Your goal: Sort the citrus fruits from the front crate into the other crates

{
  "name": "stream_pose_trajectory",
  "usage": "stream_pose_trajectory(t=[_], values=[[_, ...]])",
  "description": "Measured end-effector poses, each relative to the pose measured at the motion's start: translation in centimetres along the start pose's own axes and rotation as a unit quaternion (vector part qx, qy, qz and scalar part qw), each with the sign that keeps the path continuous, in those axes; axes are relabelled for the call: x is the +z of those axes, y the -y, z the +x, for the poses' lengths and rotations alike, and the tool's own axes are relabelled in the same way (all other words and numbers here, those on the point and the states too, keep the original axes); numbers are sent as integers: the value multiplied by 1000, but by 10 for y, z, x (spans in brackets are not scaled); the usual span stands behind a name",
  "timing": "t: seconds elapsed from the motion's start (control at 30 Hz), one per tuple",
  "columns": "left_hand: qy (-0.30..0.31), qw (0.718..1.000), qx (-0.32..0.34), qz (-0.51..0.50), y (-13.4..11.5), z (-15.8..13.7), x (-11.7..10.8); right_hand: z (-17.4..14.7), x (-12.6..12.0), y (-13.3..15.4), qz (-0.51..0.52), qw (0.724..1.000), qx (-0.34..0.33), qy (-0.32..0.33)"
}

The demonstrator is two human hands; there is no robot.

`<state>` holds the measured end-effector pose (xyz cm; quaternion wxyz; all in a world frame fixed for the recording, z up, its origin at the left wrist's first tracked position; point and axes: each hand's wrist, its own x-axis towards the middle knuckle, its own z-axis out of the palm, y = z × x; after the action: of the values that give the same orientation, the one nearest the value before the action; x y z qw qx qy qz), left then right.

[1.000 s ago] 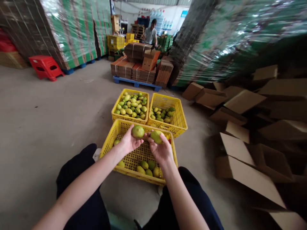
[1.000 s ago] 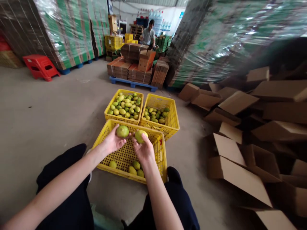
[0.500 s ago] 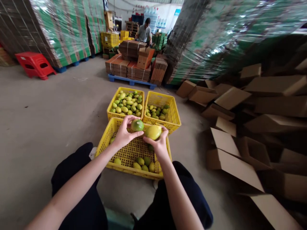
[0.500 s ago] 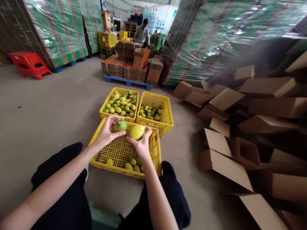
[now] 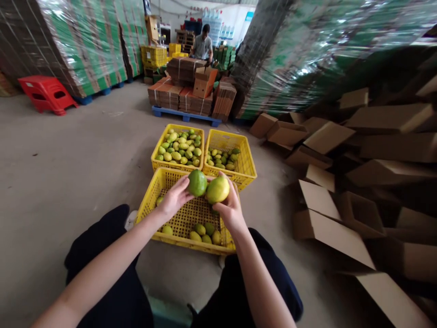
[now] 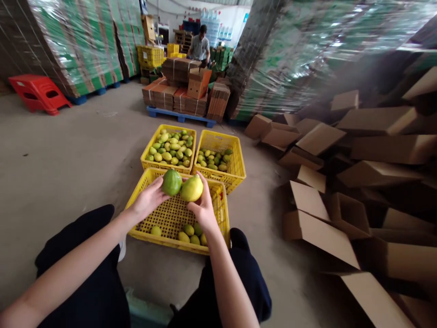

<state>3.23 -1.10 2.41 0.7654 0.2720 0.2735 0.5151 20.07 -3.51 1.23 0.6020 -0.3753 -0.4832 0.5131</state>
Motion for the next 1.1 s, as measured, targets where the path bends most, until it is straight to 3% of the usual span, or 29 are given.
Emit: stream_pose_trajectory(t=[0.17, 0.27, 0.33, 0.43, 0.53, 0.6, 0.8, 0.97, 1.1], values=[[-177, 976, -93, -81, 32, 11, 0, 2, 17, -18, 34, 994, 63, -85], [-224, 964, -130, -55, 34, 21, -4, 13, 20, -27, 121, 978, 136, -103], [-203, 967, -137, -70, 27, 24, -6, 21, 15, -28, 206, 961, 164, -82], [-124, 977, -125, -123, 16, 26, -3, 28, 3, -26, 305, 939, 140, -73], [-5, 978, -98, -182, 14, 26, 2, 29, -2, -28, 367, 919, 105, -97], [32, 969, -88, -227, 17, 29, 6, 29, -1, -33, 387, 909, 94, -126], [-37, 951, -22, -305, 27, 41, 9, 30, 8, -40, 377, 907, 90, -163], [-106, 959, -48, -257, 35, 53, 19, 30, 14, -38, 293, 945, 73, -126], [-129, 959, -54, -246, 39, 56, 29, 31, 11, -40, 266, 952, 86, -128]])
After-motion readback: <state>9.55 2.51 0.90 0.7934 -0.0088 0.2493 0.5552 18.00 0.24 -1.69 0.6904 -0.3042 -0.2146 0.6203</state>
